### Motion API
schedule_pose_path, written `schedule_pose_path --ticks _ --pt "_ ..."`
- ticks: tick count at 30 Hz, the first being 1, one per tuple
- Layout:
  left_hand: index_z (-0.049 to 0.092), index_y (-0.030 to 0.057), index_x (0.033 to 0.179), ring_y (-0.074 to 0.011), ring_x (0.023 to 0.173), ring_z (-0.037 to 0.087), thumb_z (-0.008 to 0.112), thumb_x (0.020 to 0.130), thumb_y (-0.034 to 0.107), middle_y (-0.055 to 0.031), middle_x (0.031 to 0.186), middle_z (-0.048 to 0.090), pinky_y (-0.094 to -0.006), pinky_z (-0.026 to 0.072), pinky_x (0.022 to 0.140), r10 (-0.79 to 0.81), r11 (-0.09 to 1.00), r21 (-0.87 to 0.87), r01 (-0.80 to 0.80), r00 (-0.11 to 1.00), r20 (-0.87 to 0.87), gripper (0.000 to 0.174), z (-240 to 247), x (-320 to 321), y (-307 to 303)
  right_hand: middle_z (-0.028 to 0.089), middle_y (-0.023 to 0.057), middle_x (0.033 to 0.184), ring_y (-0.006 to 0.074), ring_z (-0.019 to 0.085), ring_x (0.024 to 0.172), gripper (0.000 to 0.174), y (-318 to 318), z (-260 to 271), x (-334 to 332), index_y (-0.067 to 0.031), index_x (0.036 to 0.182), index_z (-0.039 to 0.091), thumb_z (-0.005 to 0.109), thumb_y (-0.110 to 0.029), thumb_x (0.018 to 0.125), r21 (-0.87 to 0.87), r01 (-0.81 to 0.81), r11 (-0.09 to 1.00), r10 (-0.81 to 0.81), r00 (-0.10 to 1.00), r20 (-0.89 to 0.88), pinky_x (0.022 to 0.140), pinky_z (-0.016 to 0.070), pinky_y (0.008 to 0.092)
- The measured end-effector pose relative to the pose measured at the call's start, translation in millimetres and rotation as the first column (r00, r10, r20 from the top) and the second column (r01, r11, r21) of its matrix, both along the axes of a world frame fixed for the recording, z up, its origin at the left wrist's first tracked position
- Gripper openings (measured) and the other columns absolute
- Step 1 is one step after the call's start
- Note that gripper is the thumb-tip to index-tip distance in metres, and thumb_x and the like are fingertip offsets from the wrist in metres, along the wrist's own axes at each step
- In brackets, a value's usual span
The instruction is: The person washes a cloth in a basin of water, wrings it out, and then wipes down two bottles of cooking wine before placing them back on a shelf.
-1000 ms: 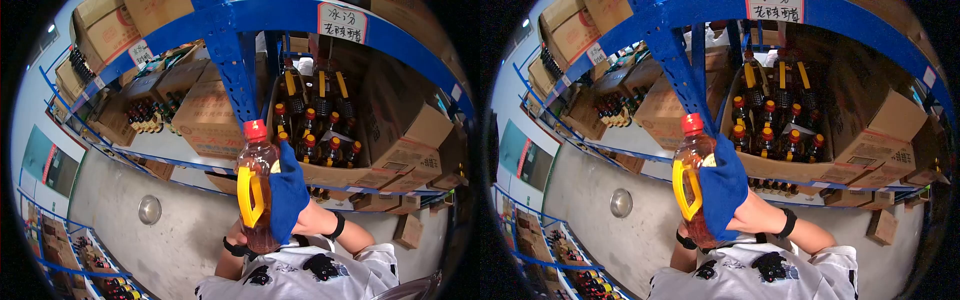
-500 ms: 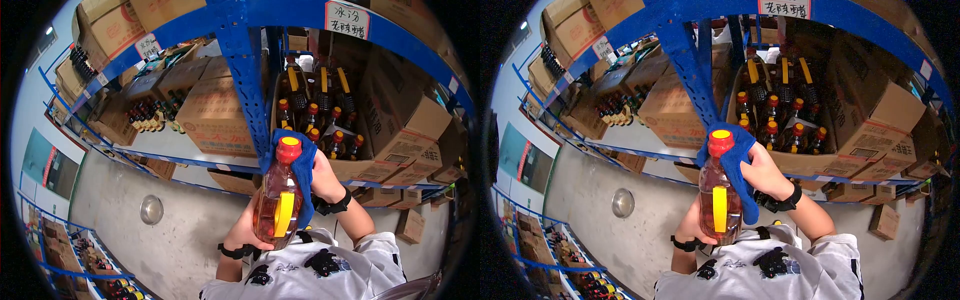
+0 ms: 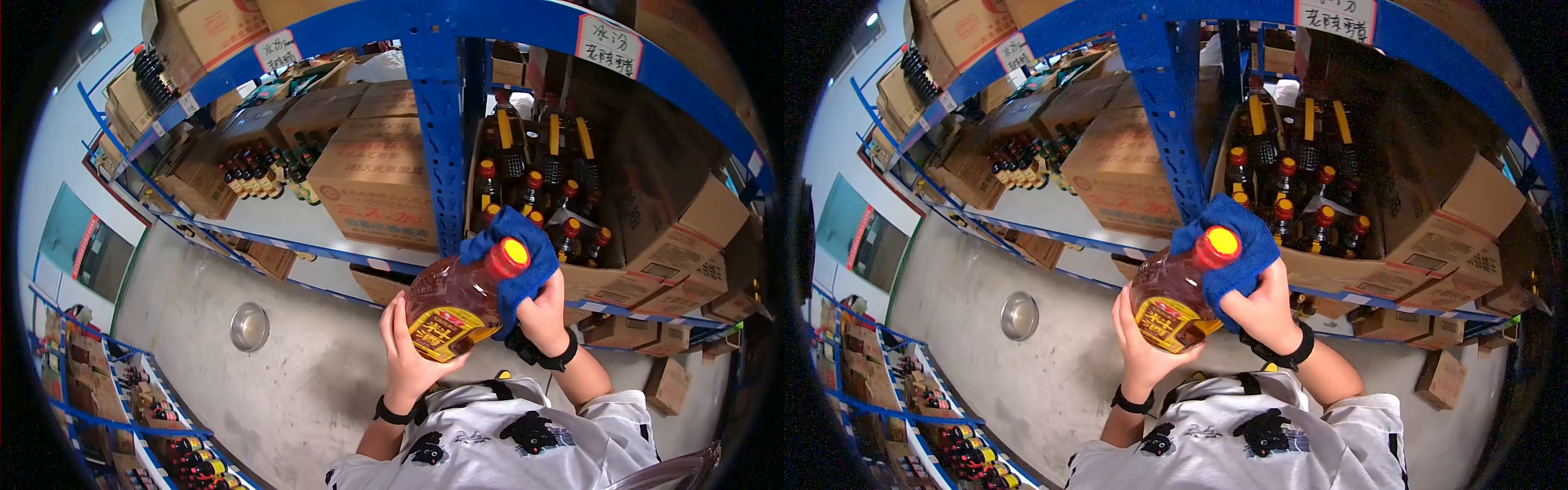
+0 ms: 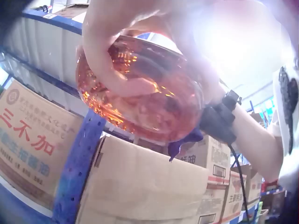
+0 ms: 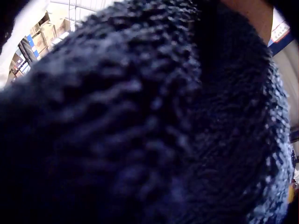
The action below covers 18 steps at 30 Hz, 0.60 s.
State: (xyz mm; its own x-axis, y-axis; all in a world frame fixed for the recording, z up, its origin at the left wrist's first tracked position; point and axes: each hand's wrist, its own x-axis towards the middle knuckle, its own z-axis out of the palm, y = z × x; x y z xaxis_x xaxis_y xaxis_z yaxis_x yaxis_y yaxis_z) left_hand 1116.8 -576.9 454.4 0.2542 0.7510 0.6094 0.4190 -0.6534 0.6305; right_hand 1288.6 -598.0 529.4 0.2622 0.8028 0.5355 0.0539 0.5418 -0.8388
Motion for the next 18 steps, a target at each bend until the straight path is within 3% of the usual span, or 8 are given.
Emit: schedule_pose_path --ticks 5,6,9,10,11,13,17,18 --pt "0.019 0.0017 0.130 -0.0358 0.112 0.036 0.084 0.044 0.025 -0.0214 0.125 0.030 -0.0450 0.0352 0.092 0.099 0.974 0.211 -0.083 0.993 -0.063 0.110 -2 -13 5 0.054 0.0085 0.107 0.0172 0.052 0.097 0.048 14 -27 3 0.0018 0.113 0.045 0.063 -0.007 0.069 -0.105 0.047 0.993 -0.055 0.995 -0.081 0.089 0.0385 0.0311" --pt "0.019 0.0020 0.130 -0.0368 0.112 0.037 0.083 0.045 0.025 -0.0215 0.125 0.030 -0.0461 0.0352 0.092 0.100 0.962 0.264 -0.071 0.990 -0.098 0.109 1 -18 5 0.053 0.0091 0.108 0.0176 0.052 0.097 0.045 17 -32 3 0.0015 0.111 0.045 0.065 -0.013 0.073 -0.119 -0.083 0.989 0.037 0.937 -0.348 0.088 0.0394 0.0323" --pt "0.029 0.0043 0.127 -0.0399 0.111 0.036 0.080 0.049 0.024 -0.0212 0.124 0.033 -0.0500 0.0348 0.090 0.067 0.952 0.304 -0.040 0.995 -0.079 0.095 5 -26 7 0.052 0.0092 0.108 0.0184 0.051 0.098 0.041 14 -32 0 0.0008 0.110 0.046 0.062 -0.014 0.076 0.023 -0.335 0.942 0.271 0.719 -0.640 0.088 0.0394 0.0336" --pt "0.029 0.0049 0.127 -0.0401 0.111 0.036 0.080 0.049 0.024 -0.0217 0.124 0.033 -0.0501 0.0346 0.090 0.020 0.958 0.286 0.014 0.993 -0.115 0.095 9 -29 7 0.052 0.0081 0.101 0.0182 0.052 0.093 0.039 21 -49 6 0.0005 0.109 0.045 0.061 -0.017 0.078 0.032 0.030 0.999 -0.031 0.999 0.040 0.085 0.0414 0.0341" --pt "0.028 0.0054 0.127 -0.0402 0.111 0.036 0.079 0.049 0.024 -0.0221 0.124 0.033 -0.0503 0.0345 0.090 -0.030 0.961 0.266 0.070 0.988 -0.149 0.095 12 -31 6 0.052 0.0081 0.101 0.0182 0.052 0.093 0.039 18 -59 8 0.0005 0.109 0.045 0.061 -0.017 0.078 0.026 0.027 0.999 -0.028 0.999 0.036 0.085 0.0414 0.0341" --pt "0.027 0.0066 0.129 -0.0407 0.111 0.036 0.079 0.050 0.026 -0.0222 0.125 0.031 -0.0502 0.0345 0.090 -0.038 0.966 0.246 0.076 0.987 -0.156 0.096 14 -29 5 0.051 0.0062 0.095 0.0177 0.051 0.087 0.038 9 -36 -1 -0.0003 0.109 0.045 0.059 -0.019 0.079 0.179 -0.254 0.951 0.310 0.782 -0.540 0.082 0.0429 0.0343" --pt "0.015 0.0051 0.134 -0.0366 0.114 0.035 0.083 0.049 0.036 -0.0225 0.129 0.025 -0.0480 0.0349 0.092 -0.082 0.946 0.303 0.113 0.990 -0.113 0.113 18 -30 5 0.048 0.0112 0.107 0.0247 0.050 0.095 0.053 9 -56 16 -0.0011 0.118 0.039 0.045 -0.040 0.081 0.294 -0.327 0.898 0.439 0.668 -0.601 0.089 0.0388 0.0403" --pt "0.013 0.0038 0.133 -0.0349 0.115 0.035 0.083 0.049 0.034 -0.0200 0.130 0.024 -0.0467 0.0345 0.093 -0.214 0.970 0.162 0.181 0.954 0.212 0.114 20 -28 7 0.041 0.0149 0.124 0.0297 0.044 0.110 0.068 3 -65 18 -0.0022 0.128 0.030 0.037 -0.049 0.079 -0.034 -0.156 0.987 0.095 0.744 -0.662 0.097 0.0322 0.0430"
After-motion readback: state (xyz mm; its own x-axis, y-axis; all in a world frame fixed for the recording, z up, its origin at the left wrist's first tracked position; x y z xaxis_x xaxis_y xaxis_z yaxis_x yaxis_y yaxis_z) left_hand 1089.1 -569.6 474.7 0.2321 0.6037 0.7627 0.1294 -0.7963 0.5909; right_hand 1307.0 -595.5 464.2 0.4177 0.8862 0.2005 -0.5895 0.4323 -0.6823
